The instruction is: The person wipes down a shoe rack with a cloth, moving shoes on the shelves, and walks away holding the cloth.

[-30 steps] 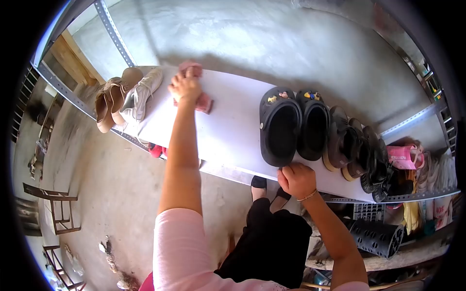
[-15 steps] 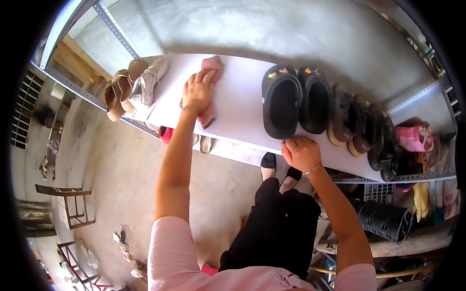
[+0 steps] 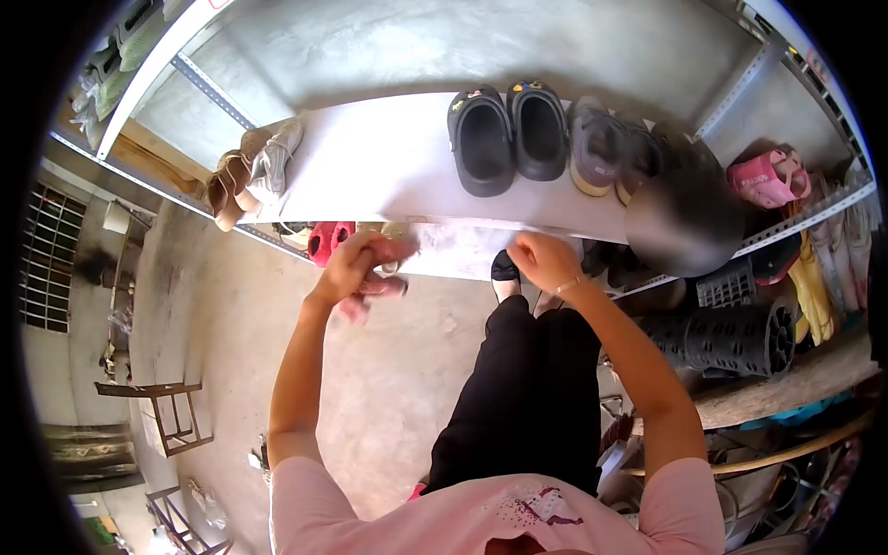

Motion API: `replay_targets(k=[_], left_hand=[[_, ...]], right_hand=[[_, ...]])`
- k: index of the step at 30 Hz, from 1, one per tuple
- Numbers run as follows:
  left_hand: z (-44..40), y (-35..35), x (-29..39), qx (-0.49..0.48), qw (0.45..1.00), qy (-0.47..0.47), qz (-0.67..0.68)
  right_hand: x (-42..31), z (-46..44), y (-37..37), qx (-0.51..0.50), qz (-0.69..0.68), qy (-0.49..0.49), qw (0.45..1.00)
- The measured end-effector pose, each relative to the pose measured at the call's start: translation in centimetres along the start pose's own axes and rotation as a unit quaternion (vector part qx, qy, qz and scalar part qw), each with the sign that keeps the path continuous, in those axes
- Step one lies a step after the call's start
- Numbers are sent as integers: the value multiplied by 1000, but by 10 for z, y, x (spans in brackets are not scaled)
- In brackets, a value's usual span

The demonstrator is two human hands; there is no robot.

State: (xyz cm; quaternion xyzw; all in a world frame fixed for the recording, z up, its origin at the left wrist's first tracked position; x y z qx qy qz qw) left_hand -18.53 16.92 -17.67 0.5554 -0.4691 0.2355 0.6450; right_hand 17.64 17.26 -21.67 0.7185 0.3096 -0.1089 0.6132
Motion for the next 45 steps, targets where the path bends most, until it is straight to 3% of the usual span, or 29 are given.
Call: replay_targets(k=[2, 4, 5, 6, 8, 9, 10, 11, 12, 13, 15, 16, 17, 19, 23, 27, 30, 31, 35, 39, 45], left_hand=[[15, 4, 2, 70, 994, 22, 75], [16, -6, 0, 102, 969, 46, 220], [14, -29, 52, 111, 960, 47, 254], [12, -49, 76, 69, 962, 30, 262], [11, -79, 121, -26, 970, 28, 240], [9, -89, 140, -78, 974, 44, 209], [-3, -95, 146, -126, 982, -89, 106], [-11, -102, 150, -98, 984, -141, 42], [-23, -104, 146, -64, 982, -170, -47], [-35, -104, 137, -29, 970, -198, -134], [-57, -111, 116, 16, 979, -173, -107], [-65, -117, 105, 18, 958, -213, -189], [-70, -125, 94, 21, 929, -251, -269], [-78, -141, 82, -3, 932, -230, -281], [-76, -161, 67, -25, 909, -210, -359], [-73, -160, 56, -30, 907, -226, -353], [-73, -165, 54, -29, 898, -253, -358], [-72, -169, 52, -30, 894, -251, -370], [-72, -171, 49, -29, 881, -241, -406], [-71, -173, 49, -25, 874, -249, -417], [-73, -173, 52, -42, 859, -226, -457]], right_hand=[[-4, 37, 2, -61, -135, -102, 984], [3, 62, -24, -94, -302, -125, 940], [-6, 66, -26, -134, -361, -156, 910], [-17, 70, -29, -169, -415, -191, 873], [-56, 64, -6, -188, -596, -220, 749], [-63, 62, -5, -183, -600, -256, 736], [-59, 56, -11, -91, -578, -195, 787], [-51, 50, -14, 1, -545, -133, 828], [-48, 43, -2, 56, -510, -145, 846], [-42, 39, 15, 139, -273, -126, 943], [-40, 30, 43, 196, -62, -108, 973], [-24, 26, 37, 198, 67, -100, 973], [-8, 23, 35, 198, 69, -107, 972], [20, 26, 38, 152, 142, -130, 970], [53, 52, 70, 110, 186, -203, 955], [116, 98, 100, 279, 178, -213, 919], [144, 129, 119, 280, 186, -275, 901], [147, 142, 118, 293, 128, -290, 902], [149, 219, 111, 254, 15, -371, 893], [138, 290, 111, 231, -14, -351, 908], [97, 340, 118, 250, -57, -400, 880]])
Point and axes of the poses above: each hand's wrist, its own z-axis away from the middle knuckle, its own y-axis out of the back of the hand, x = y × z, the point moved 1 cm from there along -z, towards the middle knuckle, and after that the axes turned 7 degrees about -y, right-handed, at the moved point
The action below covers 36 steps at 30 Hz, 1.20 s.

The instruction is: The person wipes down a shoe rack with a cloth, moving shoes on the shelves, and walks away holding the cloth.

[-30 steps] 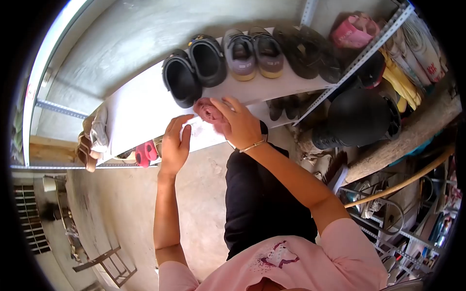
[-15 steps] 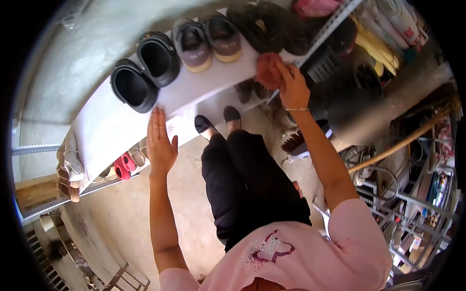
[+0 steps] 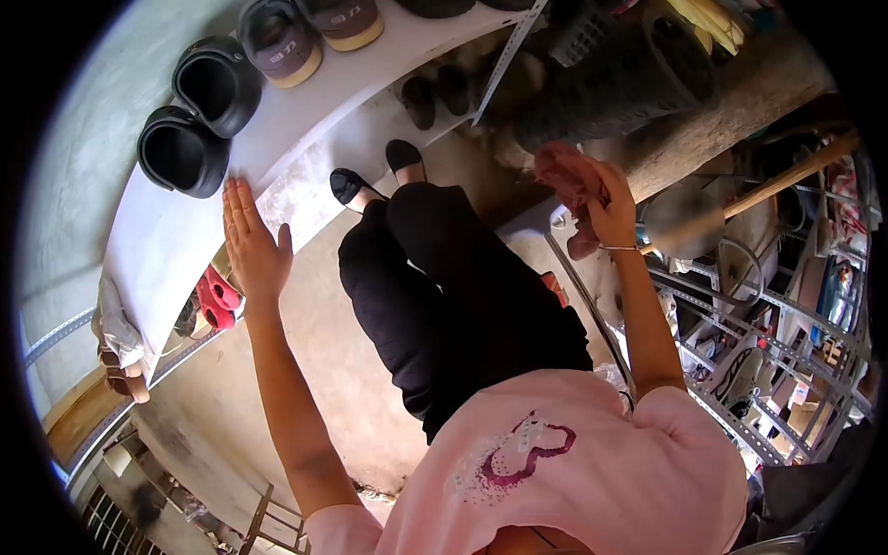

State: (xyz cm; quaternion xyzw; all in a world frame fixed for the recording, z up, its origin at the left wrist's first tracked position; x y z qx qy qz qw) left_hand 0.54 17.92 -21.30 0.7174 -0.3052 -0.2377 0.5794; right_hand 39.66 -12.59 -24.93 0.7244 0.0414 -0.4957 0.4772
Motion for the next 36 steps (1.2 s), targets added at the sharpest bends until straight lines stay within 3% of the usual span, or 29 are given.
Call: replay_targets(k=[6, 11, 14, 16, 17, 21, 23, 25, 27, 30, 32, 34, 36], left_hand=[[-4, 3, -2, -51, 999, 19, 2], [-3, -19, -11, -11, 999, -22, 21], [-8, -22, -23, 12, 999, -31, 27], [-13, -6, -4, -43, 999, 32, 7], [-15, 11, 12, -75, 995, 69, -4], [-12, -3, 1, 43, 998, -38, -13], [-15, 7, -11, 19, 997, -71, 23], [-17, 26, -24, -40, 992, -107, 53], [-20, 40, -38, -116, 983, -110, 94], [-26, 61, -61, -234, 952, -134, 142], [-13, 68, -75, -268, 936, -157, 166], [2, 84, -80, -272, 917, -196, 217], [4, 107, -74, -383, 857, -189, 288]], right_hand=[[14, 12, 12, 12, 21, 4, 1000], [32, 25, 31, 25, 49, -28, 998], [73, 40, 28, -54, 45, -60, 996], [90, 56, 24, -90, 108, -29, 990], [72, 63, 24, -113, 102, -59, 987], [40, 74, 2, -139, 198, -147, 959], [13, 52, -16, -170, 230, -185, 940], [-15, 26, -51, -178, 38, -272, 945], [-79, -13, -76, -214, 162, -255, 929], [-170, -19, -88, -239, -23, -319, 917], [-193, 8, -83, -241, -74, -378, 891], [-196, 56, -90, -179, -137, -411, 883], [-204, 105, -88, -158, -156, -467, 856]])
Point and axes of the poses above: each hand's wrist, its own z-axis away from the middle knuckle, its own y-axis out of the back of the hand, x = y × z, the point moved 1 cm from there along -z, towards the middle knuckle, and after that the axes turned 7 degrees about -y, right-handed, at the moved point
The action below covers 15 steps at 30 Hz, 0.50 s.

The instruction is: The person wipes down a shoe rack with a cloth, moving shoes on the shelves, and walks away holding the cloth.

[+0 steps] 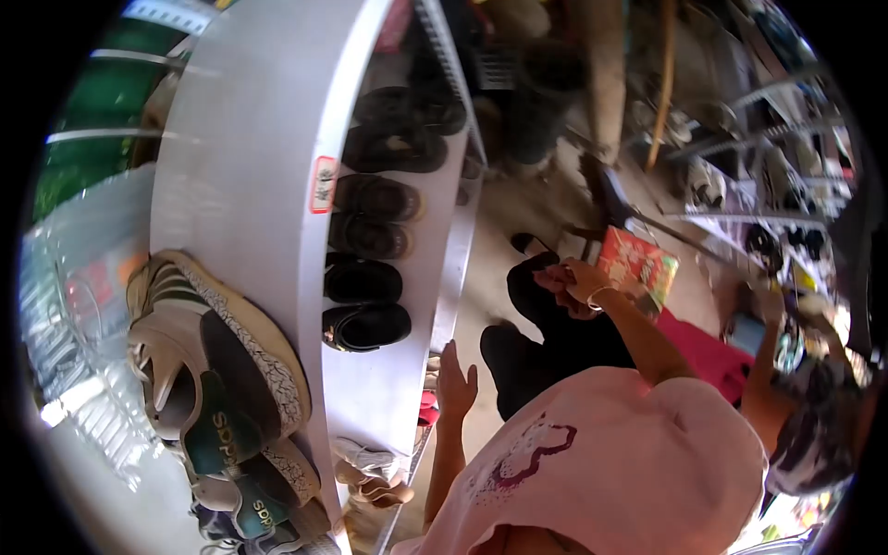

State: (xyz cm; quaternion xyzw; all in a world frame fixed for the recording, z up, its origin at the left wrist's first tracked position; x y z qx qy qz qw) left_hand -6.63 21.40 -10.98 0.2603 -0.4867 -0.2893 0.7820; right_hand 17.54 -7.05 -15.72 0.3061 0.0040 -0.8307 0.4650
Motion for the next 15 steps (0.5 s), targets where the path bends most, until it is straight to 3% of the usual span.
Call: replay_targets(k=[2, 4, 6, 7, 9, 11, 15], left_hand=[[8, 2, 13, -55, 998, -11, 12], [11, 11, 29, -164, 985, -13, 58], [15, -15, 0, -142, 983, -114, -8], [20, -26, -13, -173, 979, -109, -22], [9, -51, -19, -206, 970, -124, -38], [2, -93, -31, -216, 963, -157, -39], [-13, -184, -21, -265, 952, -71, 139]], right_hand=[[84, 17, -24, 149, 77, -71, 983], [138, 59, -45, 153, 26, -152, 976], [190, 89, -64, 160, -17, -222, 962], [214, 111, -84, 173, -69, -244, 952], [312, 121, -124, 199, -152, -233, 940], [359, 131, -146, 209, -211, -247, 922], [385, 142, -143, 228, -328, -250, 882]])
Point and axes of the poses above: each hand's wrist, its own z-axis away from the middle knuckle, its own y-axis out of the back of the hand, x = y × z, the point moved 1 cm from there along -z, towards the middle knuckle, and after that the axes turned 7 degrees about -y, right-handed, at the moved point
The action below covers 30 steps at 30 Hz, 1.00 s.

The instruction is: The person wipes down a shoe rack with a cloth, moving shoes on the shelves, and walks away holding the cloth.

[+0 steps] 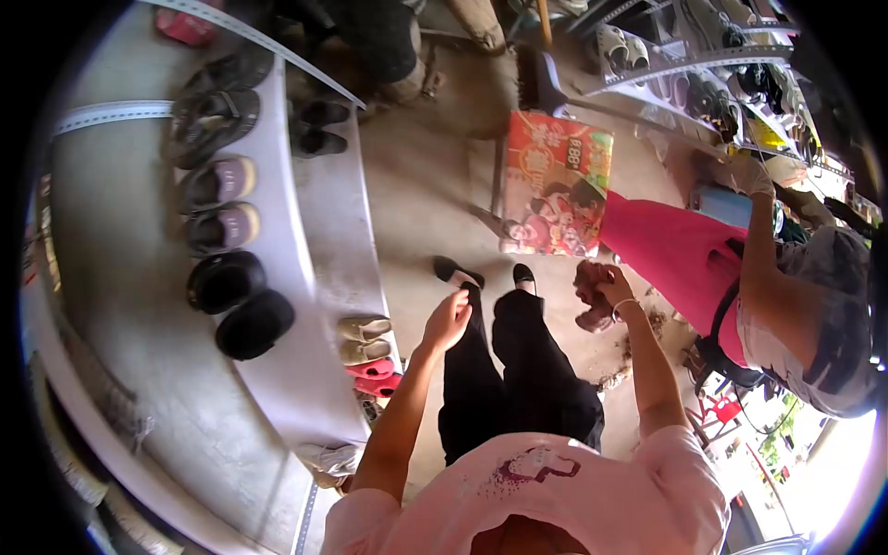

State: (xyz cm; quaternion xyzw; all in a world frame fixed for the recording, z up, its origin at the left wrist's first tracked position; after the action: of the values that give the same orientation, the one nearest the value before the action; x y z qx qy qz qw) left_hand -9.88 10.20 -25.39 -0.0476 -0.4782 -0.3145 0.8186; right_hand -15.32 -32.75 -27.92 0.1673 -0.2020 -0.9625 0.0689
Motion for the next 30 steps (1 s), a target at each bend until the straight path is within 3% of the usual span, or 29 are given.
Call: replay_targets(k=[3, 5, 7, 8, 9, 10, 11, 12, 13, 15, 17, 18, 19, 22, 23, 24, 26, 27, 29, 30], left_hand=[[-59, -53, -20, 47, 997, -23, 64], [-111, -77, -27, 74, 997, -11, 1], [-165, -100, -34, 168, 983, -44, -61], [-190, -98, -16, 190, 980, -46, -30], [-212, -95, -3, 136, 990, 14, 45], [-237, -110, -19, 167, 975, -13, 145], [-274, -134, -56, 206, 966, -17, 156], [-282, -140, -50, 244, 966, 8, 86], [-268, -132, -22, 255, 966, 29, 39], [-276, -143, -43, 263, 962, 38, 56], [-281, -158, -55, 346, 924, 61, 152], [-260, -157, -40, 349, 884, 109, 291], [-238, -155, -31, 377, 901, 90, 195], [-148, -154, -19, 567, 819, 65, 60], [-120, -158, -31, 570, 816, 76, 57], [-91, -156, -43, 575, 808, 104, 78], [-32, -141, -75, 579, 796, 144, 100], [-6, -140, -99, 574, 797, 162, 96], [43, -144, -138, 575, 787, 184, 124], [66, -146, -151, 560, 794, 205, 118]], right_hand=[[-7, -40, 11, 38, 19, 84, 996], [-17, -77, 19, 42, 42, 146, 987], [-15, -124, 23, 43, -102, 180, 978], [-45, -119, 26, 44, -43, 207, 976], [-49, -140, 28, 26, -29, 215, 976], [-51, -161, 29, -6, -78, 171, 982], [-54, -183, 30, -37, -127, 130, 983], [-45, -217, 36, -114, -114, 141, 977], [-48, -225, 40, -126, -101, 146, 976], [-51, -228, 53, -174, -141, 45, 973], [-38, -254, 72, -204, -172, 38, 963], [-37, -251, 71, -230, -182, 42, 955], [-36, -247, 70, -255, -192, 45, 947], [-13, -186, 61, -296, -168, -5, 940], [12, -166, 57, -303, -161, -14, 939], [35, -149, 49, -357, -90, 43, 929], [71, -103, 6, -327, -43, 84, 940], [90, -78, -29, -244, -75, 61, 965], [104, -29, -81, -365, -71, -20, 928], [116, -11, -101, -356, -68, -39, 931]])
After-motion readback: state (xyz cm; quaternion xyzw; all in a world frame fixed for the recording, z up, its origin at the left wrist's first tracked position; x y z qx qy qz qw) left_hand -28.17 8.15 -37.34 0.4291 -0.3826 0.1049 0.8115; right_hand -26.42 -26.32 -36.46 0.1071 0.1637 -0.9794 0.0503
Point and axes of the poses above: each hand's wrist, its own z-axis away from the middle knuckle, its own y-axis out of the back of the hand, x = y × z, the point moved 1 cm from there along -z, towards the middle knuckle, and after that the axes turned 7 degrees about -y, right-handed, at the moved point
